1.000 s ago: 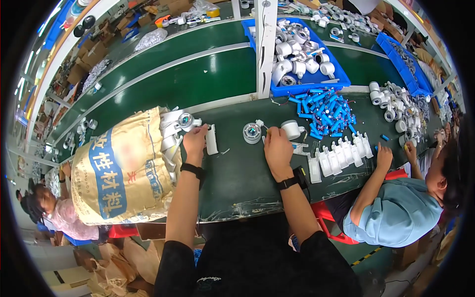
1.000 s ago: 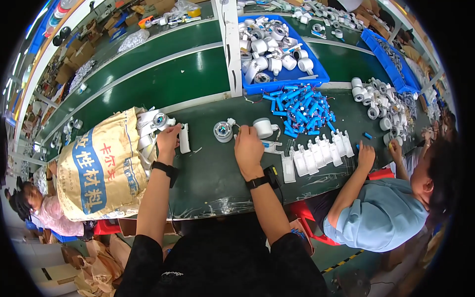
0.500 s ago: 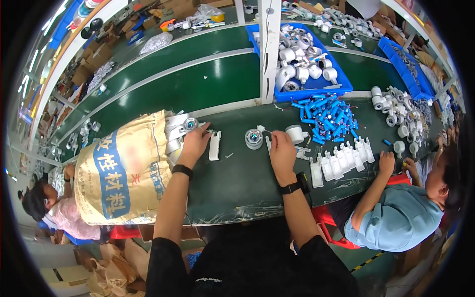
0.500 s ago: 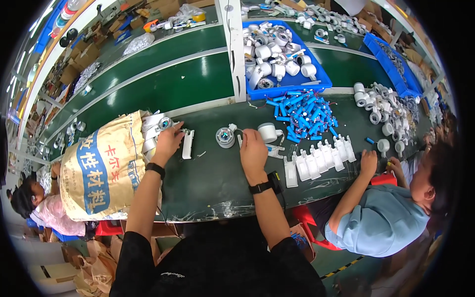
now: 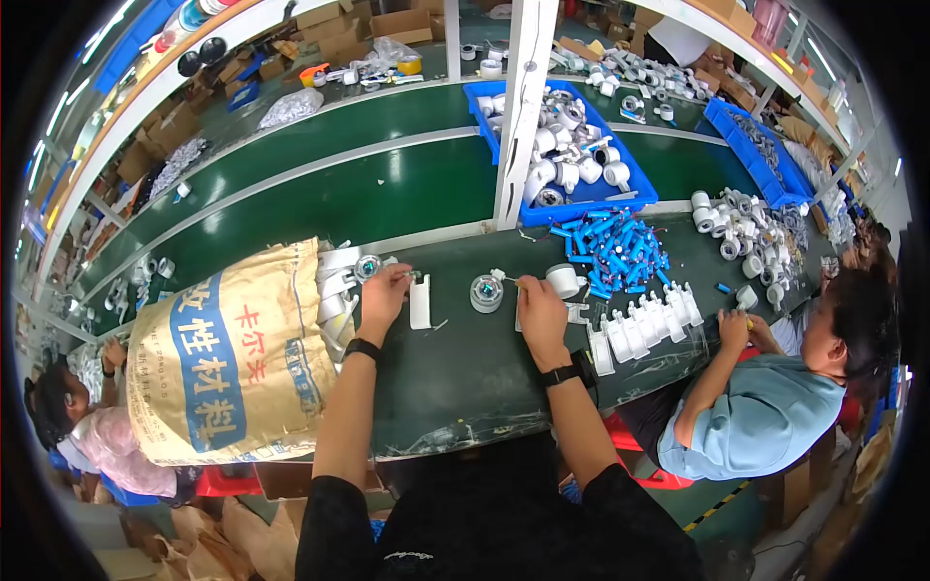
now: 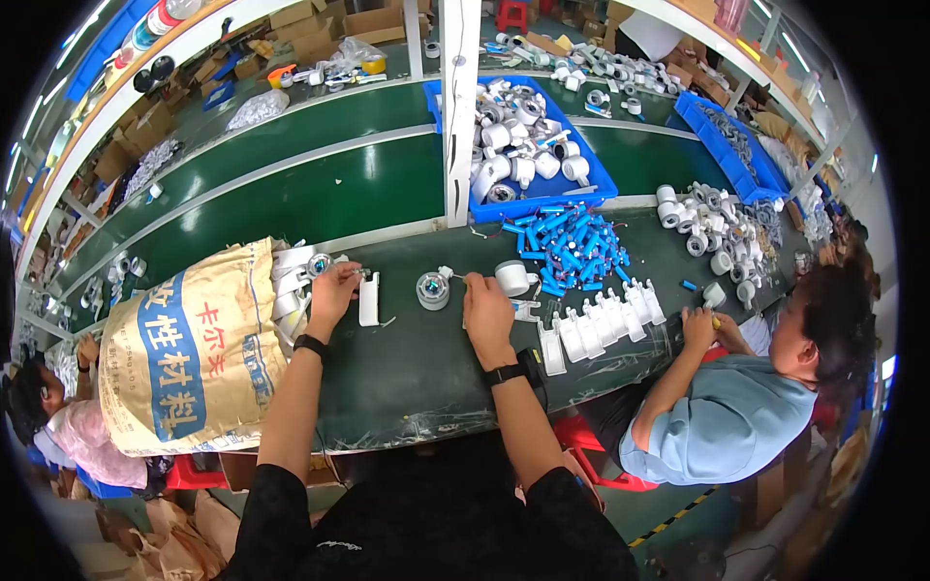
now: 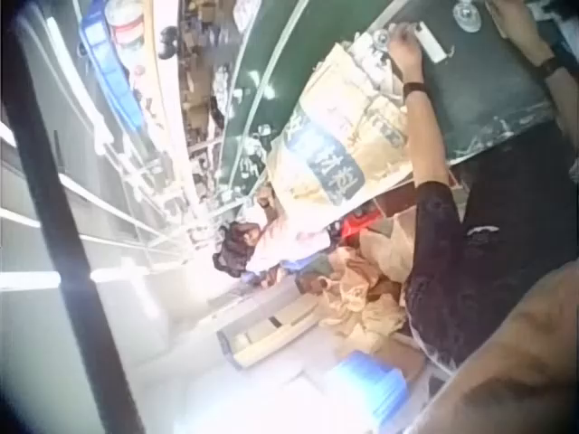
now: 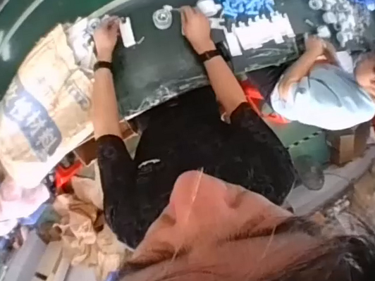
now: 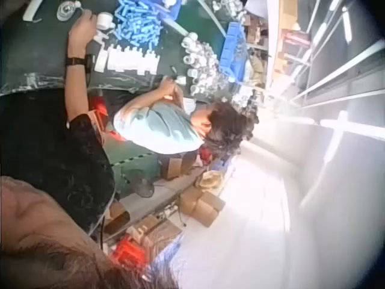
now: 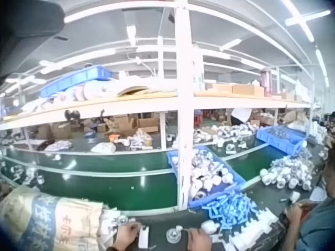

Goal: The person peels a backing from a strip and presses it into a white plastic housing before inserting a battery and snapping the housing onto a light fixture.

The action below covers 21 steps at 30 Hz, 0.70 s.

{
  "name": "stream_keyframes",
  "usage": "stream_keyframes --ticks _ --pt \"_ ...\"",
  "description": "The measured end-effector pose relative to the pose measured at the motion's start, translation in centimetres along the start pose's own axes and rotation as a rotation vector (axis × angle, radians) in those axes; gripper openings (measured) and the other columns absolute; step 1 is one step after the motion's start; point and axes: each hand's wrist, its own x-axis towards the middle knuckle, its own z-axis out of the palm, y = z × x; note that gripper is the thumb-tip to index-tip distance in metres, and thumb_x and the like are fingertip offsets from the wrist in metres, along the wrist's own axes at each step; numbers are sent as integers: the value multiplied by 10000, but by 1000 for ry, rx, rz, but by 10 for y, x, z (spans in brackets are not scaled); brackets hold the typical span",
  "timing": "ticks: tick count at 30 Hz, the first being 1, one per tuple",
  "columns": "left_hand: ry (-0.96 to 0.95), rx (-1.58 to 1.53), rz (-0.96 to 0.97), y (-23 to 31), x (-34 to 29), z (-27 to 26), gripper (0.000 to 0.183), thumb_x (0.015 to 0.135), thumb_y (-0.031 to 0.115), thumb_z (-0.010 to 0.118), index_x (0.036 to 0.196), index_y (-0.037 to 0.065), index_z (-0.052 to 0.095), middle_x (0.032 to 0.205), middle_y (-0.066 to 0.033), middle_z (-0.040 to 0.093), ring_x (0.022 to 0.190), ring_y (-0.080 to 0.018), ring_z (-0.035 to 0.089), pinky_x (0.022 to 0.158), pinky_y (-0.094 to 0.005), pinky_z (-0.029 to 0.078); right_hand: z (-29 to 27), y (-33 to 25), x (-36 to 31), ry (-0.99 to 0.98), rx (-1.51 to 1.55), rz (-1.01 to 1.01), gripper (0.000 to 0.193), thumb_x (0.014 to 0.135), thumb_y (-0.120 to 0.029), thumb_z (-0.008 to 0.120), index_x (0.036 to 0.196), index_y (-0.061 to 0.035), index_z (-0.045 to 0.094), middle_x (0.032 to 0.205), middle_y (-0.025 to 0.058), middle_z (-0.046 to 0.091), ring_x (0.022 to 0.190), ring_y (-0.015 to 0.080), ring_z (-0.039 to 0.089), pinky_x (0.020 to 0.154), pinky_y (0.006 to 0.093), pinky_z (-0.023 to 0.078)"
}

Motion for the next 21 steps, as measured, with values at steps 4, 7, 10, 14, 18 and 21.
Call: stream_keyframes --ticks 4,7,10,14,18,21 --pt "-44 -186 -38 -7 -2 -7 248 913 68 689 1158 60 728 937 -47 739 815 -102 693 685 -252 595 -4 -11 2 20 33 -85 144 892 -96 659 1029 -104 614 868 125 640 784 371 646 639 478 513" --pt "-80 -222 -50 -10 -1 -11 259 910 47 691 1166 61 727 922 -39 728 822 -99 684 714 -244 589 -1 -13 1 -12 83 -20 133 879 -90 677 992 -99 608 855 124 644 787 364 649 634 466 509" --pt "-116 -251 -66 -17 1 -13 260 892 19 703 1150 43 724 907 -34 699 812 -91 662 726 -243 581 0 -13 2 -31 219 7 158 861 -75 693 984 -86 593 839 120 648 782 354 653 628 454 503" --pt "-149 -375 -77 -27 0 -19 273 877 -3 711 1149 15 713 899 -27 671 806 -96 649 743 -237 573 -1 -15 3 -7 191 -39 172 846 -59 700 974 -76 586 857 125 632 770 353 641 628 447 500" --pt "-179 -395 -70 -27 0 -19 282 877 -10 707 1158 10 707 902 -28 665 822 -96 645 758 -229 563 1 -12 2 -34 160 -7 161 846 -55 697 968 -72 593 877 133 615 773 356 631 633 452 500" --pt "-181 -400 -52 -30 0 -19 298 873 -15 705 1170 11 700 915 -30 665 827 -101 644 763 -236 559 2 -11 2 -64 73 5 170 843 -71 705 988 -61 616 891 135 648 796 334 662 688 415 534"
